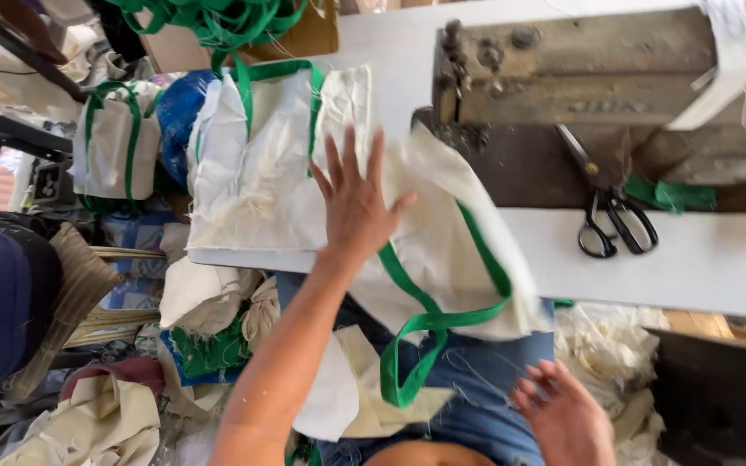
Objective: Trimming excess fabric and threads from sewn bags using scissors and inspecting the final product.
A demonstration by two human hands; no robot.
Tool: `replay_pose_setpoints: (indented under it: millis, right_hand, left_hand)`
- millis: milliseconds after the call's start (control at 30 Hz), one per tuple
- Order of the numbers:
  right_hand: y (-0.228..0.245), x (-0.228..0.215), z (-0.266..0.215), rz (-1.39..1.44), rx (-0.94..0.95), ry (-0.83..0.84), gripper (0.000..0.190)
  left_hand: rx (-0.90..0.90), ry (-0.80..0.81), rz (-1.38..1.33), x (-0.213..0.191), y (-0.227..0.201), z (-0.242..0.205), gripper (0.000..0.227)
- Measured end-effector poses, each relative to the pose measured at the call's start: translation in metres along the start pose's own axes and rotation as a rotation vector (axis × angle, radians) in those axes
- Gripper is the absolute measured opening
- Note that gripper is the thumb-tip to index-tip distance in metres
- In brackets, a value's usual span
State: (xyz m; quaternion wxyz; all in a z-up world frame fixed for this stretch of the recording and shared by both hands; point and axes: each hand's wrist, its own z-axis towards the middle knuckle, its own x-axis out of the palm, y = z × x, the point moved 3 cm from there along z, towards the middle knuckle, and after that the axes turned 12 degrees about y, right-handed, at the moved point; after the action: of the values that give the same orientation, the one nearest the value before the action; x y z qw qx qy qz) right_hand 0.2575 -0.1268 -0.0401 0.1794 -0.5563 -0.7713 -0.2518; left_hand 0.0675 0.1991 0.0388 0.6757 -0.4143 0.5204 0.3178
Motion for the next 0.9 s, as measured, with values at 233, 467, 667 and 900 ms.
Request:
replay_pose_setpoints:
  millis: [233,467,667,900]
  right_hand:
    - [0.037,0.170,0.018,-1.736,-1.188,0.406,0.015]
    - [0.054,0.229,0.125,-2.193,-1.496,-0.174,0.066]
    - [0.065,0.178,0.108,-2.106,-1.461,0.034,0.020]
    - [0.132,0.000,0.014,-1.843,-0.976,-0.004,0.040]
  left_hand:
    - [0.044,0.386,-0.038,0.045,0.029,-0.027,0.086]
    - [-0.119,0.088,-0.120,0.014,0.103,-0.045,0.066]
    - [-0.289,0.483,-0.110,0.024,0.165,-0.036,0.077]
    - [-0.270,0.501,-0.051,0.019,0.177,-0.017,0.093]
